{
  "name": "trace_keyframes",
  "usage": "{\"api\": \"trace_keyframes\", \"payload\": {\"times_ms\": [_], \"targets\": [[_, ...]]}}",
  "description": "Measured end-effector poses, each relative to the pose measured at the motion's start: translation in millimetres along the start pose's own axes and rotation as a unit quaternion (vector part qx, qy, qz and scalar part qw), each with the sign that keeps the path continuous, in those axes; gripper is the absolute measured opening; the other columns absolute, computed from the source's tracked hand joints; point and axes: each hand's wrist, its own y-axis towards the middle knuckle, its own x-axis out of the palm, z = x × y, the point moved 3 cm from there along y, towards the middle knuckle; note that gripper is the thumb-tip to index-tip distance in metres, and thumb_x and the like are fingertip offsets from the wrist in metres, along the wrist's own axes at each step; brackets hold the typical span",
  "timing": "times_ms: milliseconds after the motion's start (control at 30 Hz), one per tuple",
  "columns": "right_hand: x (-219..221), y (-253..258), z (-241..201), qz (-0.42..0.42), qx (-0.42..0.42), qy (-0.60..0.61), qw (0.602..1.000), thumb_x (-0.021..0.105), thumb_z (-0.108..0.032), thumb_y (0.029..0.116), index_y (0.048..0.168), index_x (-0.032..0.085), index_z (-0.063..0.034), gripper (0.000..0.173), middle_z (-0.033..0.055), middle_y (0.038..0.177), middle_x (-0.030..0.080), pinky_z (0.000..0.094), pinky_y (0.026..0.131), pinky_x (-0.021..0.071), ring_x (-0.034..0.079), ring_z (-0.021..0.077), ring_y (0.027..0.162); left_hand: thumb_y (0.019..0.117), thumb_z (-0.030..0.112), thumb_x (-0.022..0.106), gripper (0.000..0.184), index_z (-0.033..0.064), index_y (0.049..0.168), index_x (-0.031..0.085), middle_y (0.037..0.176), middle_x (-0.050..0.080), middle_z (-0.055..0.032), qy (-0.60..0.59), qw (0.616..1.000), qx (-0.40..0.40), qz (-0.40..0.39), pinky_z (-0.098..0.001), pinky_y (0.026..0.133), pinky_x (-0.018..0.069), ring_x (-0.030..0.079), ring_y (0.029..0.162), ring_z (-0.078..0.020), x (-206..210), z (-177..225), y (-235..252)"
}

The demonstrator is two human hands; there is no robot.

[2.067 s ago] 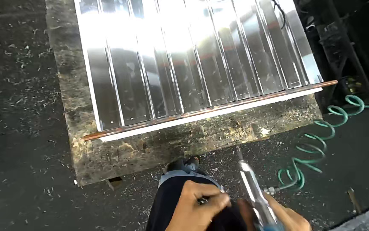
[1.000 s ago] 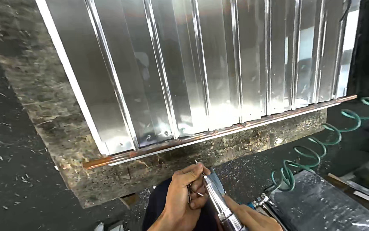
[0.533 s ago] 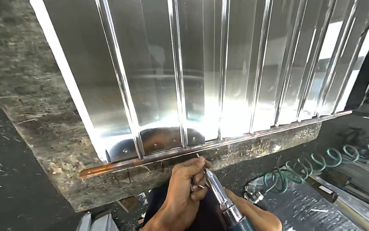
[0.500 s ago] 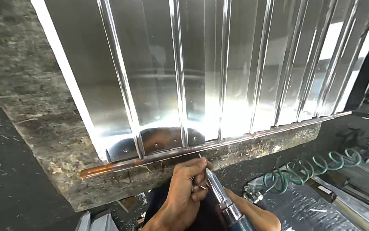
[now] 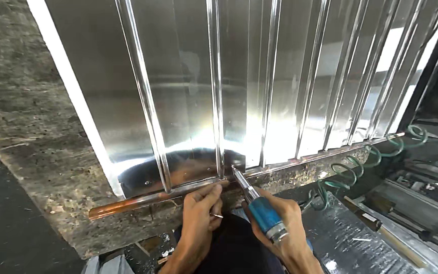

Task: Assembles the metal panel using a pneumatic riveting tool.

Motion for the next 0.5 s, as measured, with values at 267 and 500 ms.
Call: {"api": "trace_keyframes", "payload": {"times_ms": [267,500], "targets": [[-27,34,-30,-0.154,0.022,-0.104,0.982,0.076,-0.054,0.0824,0.118,0.076,-0.0276,0.045,0.0041,0.108,0.072,0.0439,0.073,0.0606,0.070,0.0220,0.093,0.1051,0.018,0.049,0.031,0.0008,0.113,0.073,0.051,0.040,0.0047,-0.104,0.988,0.088,-0.069,-0.0164,0.035,0.0337,0.036,0.038,-0.0014,-29,68,-6],[-21,51,-26,-0.183,-0.038,-0.036,0.982,0.067,-0.042,0.0820,0.096,0.072,-0.0188,0.028,-0.0003,0.083,0.070,0.0450,0.058,0.0565,0.069,0.0175,0.073,0.1037,0.018,0.051,0.029,0.0004,0.109,0.074,0.051,0.040,0.0044,-0.132,0.984,0.083,-0.091,-0.0162,0.036,0.0337,0.036,0.038,-0.0014,-8,75,-3]]}}
